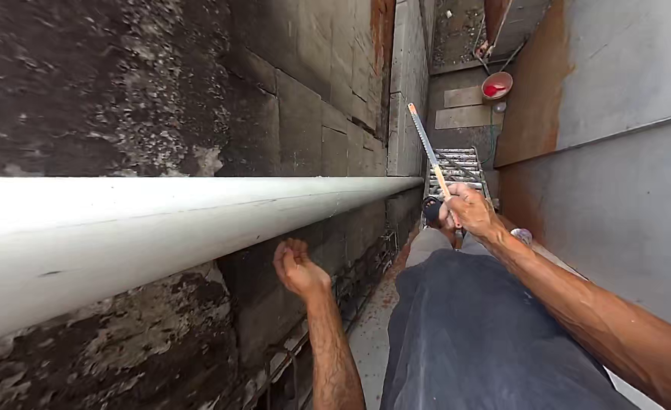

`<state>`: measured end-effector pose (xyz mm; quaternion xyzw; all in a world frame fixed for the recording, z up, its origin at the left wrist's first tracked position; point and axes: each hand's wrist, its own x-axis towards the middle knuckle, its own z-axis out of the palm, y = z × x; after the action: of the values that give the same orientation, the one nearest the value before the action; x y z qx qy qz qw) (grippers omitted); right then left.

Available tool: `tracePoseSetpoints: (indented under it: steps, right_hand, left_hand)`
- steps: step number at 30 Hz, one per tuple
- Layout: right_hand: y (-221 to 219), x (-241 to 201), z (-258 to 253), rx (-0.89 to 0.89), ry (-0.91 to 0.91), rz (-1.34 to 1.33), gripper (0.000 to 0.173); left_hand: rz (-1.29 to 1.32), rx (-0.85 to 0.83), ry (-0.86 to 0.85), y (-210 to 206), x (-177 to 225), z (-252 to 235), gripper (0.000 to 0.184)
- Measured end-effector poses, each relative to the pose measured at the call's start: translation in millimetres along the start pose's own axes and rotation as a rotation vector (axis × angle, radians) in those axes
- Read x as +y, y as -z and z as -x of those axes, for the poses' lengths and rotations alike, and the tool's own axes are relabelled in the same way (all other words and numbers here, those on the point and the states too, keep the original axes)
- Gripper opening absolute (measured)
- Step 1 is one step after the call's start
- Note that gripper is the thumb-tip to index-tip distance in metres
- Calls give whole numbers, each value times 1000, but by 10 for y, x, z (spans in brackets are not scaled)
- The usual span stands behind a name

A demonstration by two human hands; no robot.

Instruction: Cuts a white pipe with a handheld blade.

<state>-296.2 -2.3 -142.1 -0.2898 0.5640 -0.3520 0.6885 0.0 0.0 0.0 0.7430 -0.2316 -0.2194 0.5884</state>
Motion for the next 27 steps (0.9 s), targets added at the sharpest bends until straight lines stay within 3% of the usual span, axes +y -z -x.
tracePoseSetpoints:
  steps: [2, 3, 6, 10, 15, 19, 23, 27]
  right_hand:
    - [-100, -52, 12, -73, -29, 39, 23]
    - [-153, -49, 20, -92, -52, 68, 22]
    - [-241, 9, -61, -110, -76, 151, 21]
    - [-306, 121, -82, -163, -32, 251, 26]
    - [-569, 135, -80, -216, 59, 210, 29]
    - [-864, 165, -160, -305, 43, 93, 27]
    - [-1115, 214, -264, -323, 36, 152, 24]
    - [-1254, 219, -244, -304, 52, 156, 24]
  left_hand:
    - [25, 44, 384, -22, -412, -262, 40]
    - [33, 22, 487, -7, -572, -377, 48]
    - [61, -49, 575, -126, -977, -675, 60]
    - [307, -157, 531, -389, -1280, -803, 70]
    - [590, -298, 407, -615, -1307, -778, 77]
    - [556, -360, 429, -545, -1332, -820, 79]
    - [469, -357, 442, -486, -1197, -810, 80]
    - [471, -375, 287, -320, -845, -694, 70]
